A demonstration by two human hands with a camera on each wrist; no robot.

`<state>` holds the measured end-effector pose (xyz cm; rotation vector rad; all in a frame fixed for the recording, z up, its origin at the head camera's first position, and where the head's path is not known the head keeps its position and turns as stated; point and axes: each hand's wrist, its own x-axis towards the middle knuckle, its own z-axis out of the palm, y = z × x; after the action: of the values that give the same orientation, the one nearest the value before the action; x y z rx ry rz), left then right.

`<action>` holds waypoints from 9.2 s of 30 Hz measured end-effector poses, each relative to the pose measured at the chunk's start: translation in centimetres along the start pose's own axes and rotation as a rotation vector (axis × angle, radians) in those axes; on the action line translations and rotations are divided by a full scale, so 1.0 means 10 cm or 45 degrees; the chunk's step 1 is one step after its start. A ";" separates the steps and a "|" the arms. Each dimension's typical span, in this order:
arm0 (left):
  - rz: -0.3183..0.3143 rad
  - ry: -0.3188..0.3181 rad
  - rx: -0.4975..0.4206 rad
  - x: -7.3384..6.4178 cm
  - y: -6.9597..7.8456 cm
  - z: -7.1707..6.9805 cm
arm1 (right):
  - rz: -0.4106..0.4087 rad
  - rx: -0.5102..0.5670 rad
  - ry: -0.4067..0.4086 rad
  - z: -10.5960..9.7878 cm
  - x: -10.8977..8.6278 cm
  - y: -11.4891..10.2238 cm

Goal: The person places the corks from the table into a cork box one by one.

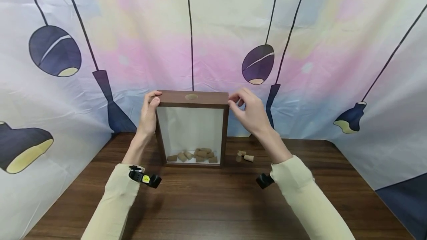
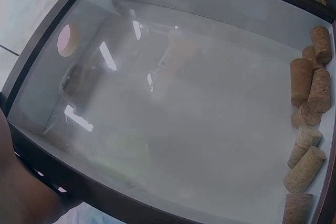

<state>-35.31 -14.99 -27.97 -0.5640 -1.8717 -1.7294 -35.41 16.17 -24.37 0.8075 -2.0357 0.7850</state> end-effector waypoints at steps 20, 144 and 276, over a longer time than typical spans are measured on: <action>0.023 -0.006 0.010 -0.01 0.01 -0.01 | 0.090 -0.082 -0.251 -0.03 -0.78 0.53; 0.027 0.009 -0.005 -0.03 0.00 0.02 | -0.081 0.196 -0.209 -0.15 0.51 -0.43; 0.042 0.062 -0.008 -0.02 -0.01 0.03 | 0.547 0.095 -0.743 0.55 -1.46 1.17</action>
<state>-35.19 -14.70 -28.18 -0.5472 -1.8145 -1.7131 -39.67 23.00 -42.11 0.6999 -2.7759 0.9392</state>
